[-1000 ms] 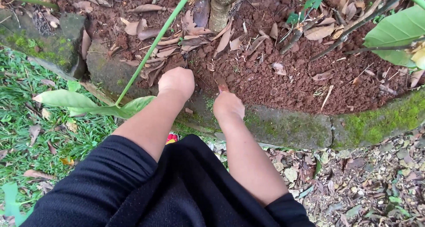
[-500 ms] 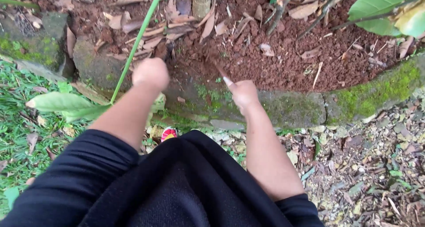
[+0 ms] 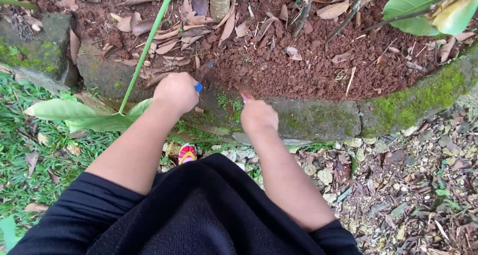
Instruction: Digging and loosening soil around a plant using a hand trowel and a stick.
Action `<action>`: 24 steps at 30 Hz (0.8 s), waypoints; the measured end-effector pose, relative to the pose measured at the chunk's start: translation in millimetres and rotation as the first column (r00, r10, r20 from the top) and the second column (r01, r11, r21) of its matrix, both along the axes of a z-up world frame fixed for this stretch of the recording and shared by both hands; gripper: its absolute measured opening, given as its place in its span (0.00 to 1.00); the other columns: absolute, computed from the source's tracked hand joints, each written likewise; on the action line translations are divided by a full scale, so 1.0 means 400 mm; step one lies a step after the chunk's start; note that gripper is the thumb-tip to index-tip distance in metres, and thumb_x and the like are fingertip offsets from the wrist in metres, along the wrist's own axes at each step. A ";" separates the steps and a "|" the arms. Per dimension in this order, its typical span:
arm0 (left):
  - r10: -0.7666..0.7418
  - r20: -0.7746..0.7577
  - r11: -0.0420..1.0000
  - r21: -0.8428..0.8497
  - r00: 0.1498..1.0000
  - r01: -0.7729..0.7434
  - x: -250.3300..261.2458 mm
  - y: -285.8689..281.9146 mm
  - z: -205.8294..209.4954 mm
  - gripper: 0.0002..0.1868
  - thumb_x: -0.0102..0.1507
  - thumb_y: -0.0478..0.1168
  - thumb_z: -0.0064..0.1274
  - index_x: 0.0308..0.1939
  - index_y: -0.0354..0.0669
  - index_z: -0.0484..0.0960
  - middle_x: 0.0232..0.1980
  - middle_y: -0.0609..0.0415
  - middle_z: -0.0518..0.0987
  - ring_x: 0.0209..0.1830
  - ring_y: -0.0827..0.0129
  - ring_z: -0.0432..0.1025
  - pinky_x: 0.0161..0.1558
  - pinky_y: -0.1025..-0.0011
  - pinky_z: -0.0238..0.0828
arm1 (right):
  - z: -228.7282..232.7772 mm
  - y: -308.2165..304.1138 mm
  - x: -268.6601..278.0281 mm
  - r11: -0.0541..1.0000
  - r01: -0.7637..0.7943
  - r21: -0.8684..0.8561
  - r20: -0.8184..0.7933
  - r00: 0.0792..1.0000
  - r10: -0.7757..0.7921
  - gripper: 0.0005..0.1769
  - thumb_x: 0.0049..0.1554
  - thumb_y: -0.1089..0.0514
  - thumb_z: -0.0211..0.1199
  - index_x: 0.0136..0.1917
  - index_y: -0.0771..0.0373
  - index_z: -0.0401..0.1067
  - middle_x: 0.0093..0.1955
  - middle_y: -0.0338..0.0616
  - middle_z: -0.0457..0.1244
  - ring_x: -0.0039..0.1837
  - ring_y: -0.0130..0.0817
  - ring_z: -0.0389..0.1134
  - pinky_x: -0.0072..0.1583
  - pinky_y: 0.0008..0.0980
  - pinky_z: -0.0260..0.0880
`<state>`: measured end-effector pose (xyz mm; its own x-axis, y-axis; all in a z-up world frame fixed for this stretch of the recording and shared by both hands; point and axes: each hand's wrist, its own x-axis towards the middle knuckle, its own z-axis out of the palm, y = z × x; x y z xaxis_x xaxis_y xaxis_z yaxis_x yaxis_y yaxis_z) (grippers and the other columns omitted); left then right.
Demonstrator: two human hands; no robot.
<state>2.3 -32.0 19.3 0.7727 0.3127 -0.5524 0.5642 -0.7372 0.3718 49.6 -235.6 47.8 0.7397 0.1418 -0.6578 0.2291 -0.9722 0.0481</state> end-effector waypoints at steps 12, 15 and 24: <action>-0.232 -0.051 0.973 -0.014 0.972 0.231 0.073 -0.039 0.031 0.12 0.60 0.35 0.50 0.36 0.36 0.89 0.36 0.38 0.86 0.43 0.44 0.83 0.46 0.48 0.81 | 0.008 0.115 0.066 0.999 0.015 0.032 -0.076 0.997 -0.013 0.28 0.70 0.58 0.33 0.64 0.74 0.73 0.62 0.61 0.69 0.68 0.58 0.69 0.67 0.61 0.69; -0.236 -0.039 0.972 -0.001 0.971 0.236 0.099 -0.029 0.042 0.13 0.61 0.34 0.47 0.36 0.36 0.89 0.36 0.38 0.86 0.44 0.44 0.83 0.46 0.48 0.81 | -0.014 0.107 0.077 1.000 -0.006 0.010 -0.088 0.996 0.007 0.24 0.68 0.64 0.37 0.65 0.75 0.72 0.64 0.62 0.68 0.69 0.59 0.68 0.68 0.60 0.67; -0.279 -0.035 0.960 -0.002 0.960 0.279 0.039 -0.056 0.012 0.13 0.61 0.31 0.46 0.35 0.32 0.89 0.34 0.37 0.85 0.41 0.44 0.83 0.45 0.50 0.80 | -0.009 0.035 0.071 0.984 0.142 0.109 -0.007 0.990 -0.142 0.21 0.66 0.53 0.52 0.61 0.69 0.77 0.60 0.58 0.71 0.69 0.52 0.70 0.68 0.58 0.68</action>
<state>17.8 -54.4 24.2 0.8097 0.0890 -0.5800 0.3482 -0.8685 0.3528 77.8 -221.8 44.3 0.7581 0.1057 -0.6435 0.0882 -0.9943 -0.0594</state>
